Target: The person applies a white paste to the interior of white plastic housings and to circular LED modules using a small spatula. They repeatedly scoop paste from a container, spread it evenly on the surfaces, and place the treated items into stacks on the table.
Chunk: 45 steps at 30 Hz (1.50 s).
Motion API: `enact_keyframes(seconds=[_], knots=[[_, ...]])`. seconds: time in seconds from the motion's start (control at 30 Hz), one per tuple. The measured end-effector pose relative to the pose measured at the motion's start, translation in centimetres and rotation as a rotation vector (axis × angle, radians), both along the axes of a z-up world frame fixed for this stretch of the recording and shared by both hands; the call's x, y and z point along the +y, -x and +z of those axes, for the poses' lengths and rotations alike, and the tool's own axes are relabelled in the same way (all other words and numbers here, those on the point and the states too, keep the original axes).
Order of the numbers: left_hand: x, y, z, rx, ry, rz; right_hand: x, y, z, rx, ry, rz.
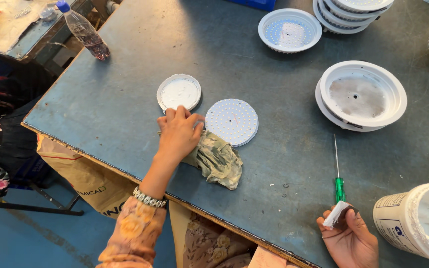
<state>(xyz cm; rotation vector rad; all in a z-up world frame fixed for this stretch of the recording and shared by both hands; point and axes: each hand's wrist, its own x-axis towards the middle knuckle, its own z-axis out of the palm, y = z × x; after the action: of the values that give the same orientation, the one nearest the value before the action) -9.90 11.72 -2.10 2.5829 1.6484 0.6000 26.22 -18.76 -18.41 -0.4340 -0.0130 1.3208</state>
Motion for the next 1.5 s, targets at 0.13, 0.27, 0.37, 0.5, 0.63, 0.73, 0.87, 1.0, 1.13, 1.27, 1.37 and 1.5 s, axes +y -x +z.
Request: enact_keyframes(seconds=[0.13,0.27,0.37,0.5,0.63,0.73,0.87,1.0,1.13,1.27,1.37,1.5], knots=[[4.8,-1.0,0.0,0.020,-0.166,-0.090,0.2,-0.2,-0.6,-0.012,-0.045,0.015],[11.3,-2.2,1.3,0.270,-0.307,-0.279,0.3,-0.5,-1.3,-0.037,-0.027,0.019],[15.0,-4.5,1.3,0.581,-0.145,-0.277,0.6,-0.7,-1.7,-0.041,-0.041,-0.014],[17.0,-7.4,0.2,0.699,-0.060,-0.276,0.9,-1.0,-2.2,-0.037,-0.004,-0.036],[17.3,-5.1,0.7,0.810,0.048,-0.199,1.1,-1.0,-1.6,-0.033,0.033,-0.044],[17.0,-1.6,2.1,0.843,0.081,-0.175,1.1,-0.2,-0.8,-0.065,-0.001,-0.029],[13.6,1.4,3.6,0.359,0.023,-0.162,1.0,0.7,0.5,-0.063,-0.010,-0.018],[4.4,2.6,4.0,-0.103,0.031,-0.176,1.0,1.3,1.8,-0.040,-0.008,-0.013],[-6.3,1.3,1.1,0.003,-0.152,-0.134,1.2,1.6,2.6,-0.066,-0.058,0.023],[-10.8,-0.9,-1.7,0.018,-0.152,-0.103,1.3,1.9,3.3,-0.089,-0.078,0.038],[-11.2,-0.9,-3.2,-0.023,0.021,-0.128,0.8,2.1,3.6,-0.104,-0.100,0.034],[-9.9,0.9,-5.1,-0.257,-0.051,-0.104,0.9,2.3,4.4,-0.038,-0.114,0.001]])
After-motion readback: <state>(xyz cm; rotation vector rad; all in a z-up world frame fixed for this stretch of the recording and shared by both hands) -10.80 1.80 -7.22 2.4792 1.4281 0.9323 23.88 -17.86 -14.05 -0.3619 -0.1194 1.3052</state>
